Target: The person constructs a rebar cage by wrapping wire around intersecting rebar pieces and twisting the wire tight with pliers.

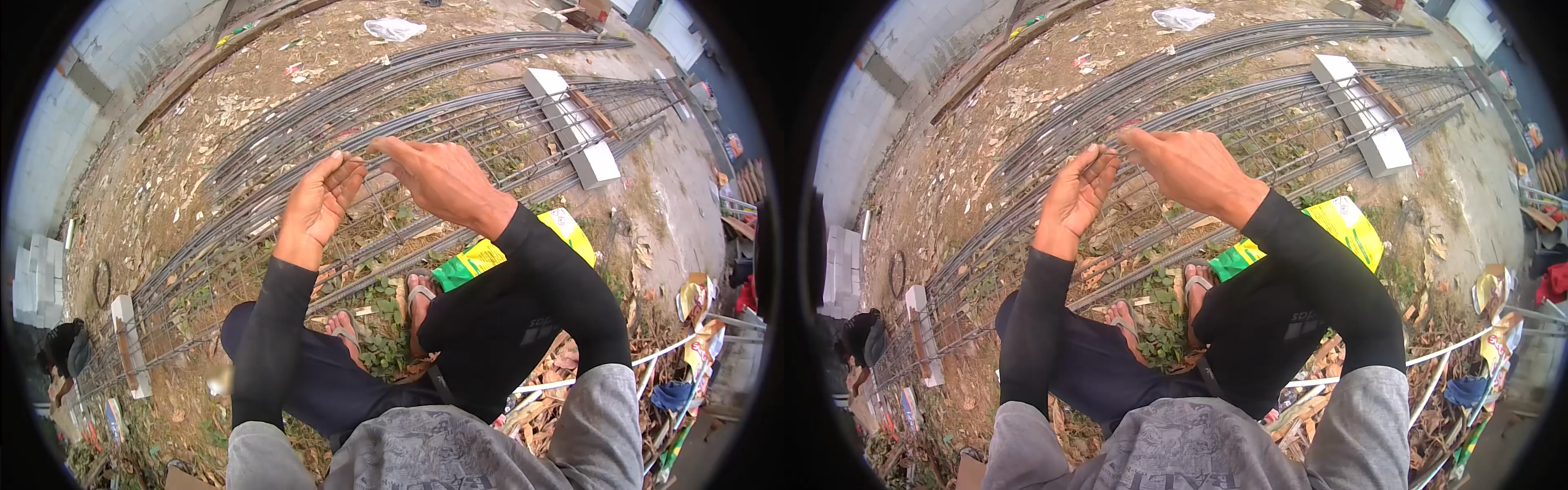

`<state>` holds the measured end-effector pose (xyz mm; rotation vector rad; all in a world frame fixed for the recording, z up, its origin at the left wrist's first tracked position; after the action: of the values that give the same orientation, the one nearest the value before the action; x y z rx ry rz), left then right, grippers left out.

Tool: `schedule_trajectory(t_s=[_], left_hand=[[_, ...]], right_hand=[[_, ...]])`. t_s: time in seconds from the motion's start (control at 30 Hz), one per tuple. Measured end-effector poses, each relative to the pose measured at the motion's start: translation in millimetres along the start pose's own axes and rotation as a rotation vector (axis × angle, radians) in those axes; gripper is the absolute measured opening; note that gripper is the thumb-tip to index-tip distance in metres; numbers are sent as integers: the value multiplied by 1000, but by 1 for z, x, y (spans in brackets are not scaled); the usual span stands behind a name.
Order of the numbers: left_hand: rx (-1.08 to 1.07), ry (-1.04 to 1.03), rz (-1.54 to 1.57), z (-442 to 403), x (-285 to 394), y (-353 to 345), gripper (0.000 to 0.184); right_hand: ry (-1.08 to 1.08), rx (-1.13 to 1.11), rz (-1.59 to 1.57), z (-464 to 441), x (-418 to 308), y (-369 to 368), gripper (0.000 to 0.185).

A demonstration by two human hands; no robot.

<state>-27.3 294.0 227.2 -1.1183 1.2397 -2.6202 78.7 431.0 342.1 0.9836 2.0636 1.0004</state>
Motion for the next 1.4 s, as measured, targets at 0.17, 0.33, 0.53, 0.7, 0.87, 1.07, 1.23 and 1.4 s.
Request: schedule_trajectory(t_s=[0.17, 0.33, 0.53, 0.7, 0.87, 1.07, 1.23, 1.4], left_hand=[[-29, 110, -22, -10, -23, -3, 26], [-17, 252, -102, -17, -52, 28, 30], [90, 617, -158, -16, -172, 61, 43], [219, 500, -605, -34, -162, 85, 44], [336, 37, -911, -70, -116, 99, 30], [553, -180, -1211, -117, -41, 108, 22], [719, -263, -1392, -156, 5, 126, 25], [607, -127, -1422, -218, -3, 177, 30]], right_hand=[[24, 38, -10, -3, 2, -6, 26], [1, -52, -36, 2, 9, -18, 22], [-111, -479, -40, 44, 35, -70, 19], [-243, -518, 36, 66, 84, -72, 20], [-373, -461, 56, 73, 116, -59, 23], [-381, -372, 23, 67, 128, -61, 22], [-384, -331, 41, 44, 132, -65, 21], [-351, -284, 35, 28, 141, -72, 21]])
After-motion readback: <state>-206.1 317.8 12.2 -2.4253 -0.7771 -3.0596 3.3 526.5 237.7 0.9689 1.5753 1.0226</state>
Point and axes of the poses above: each hand's wrist, its own z-axis away from the middle knuckle, its own y-axis out of the back of the hand, x = y × z, the point moved 9 cm from there along -z, towards the middle knuckle, and after that the axes turned 13 degrees about y, right-handed, at the moved point
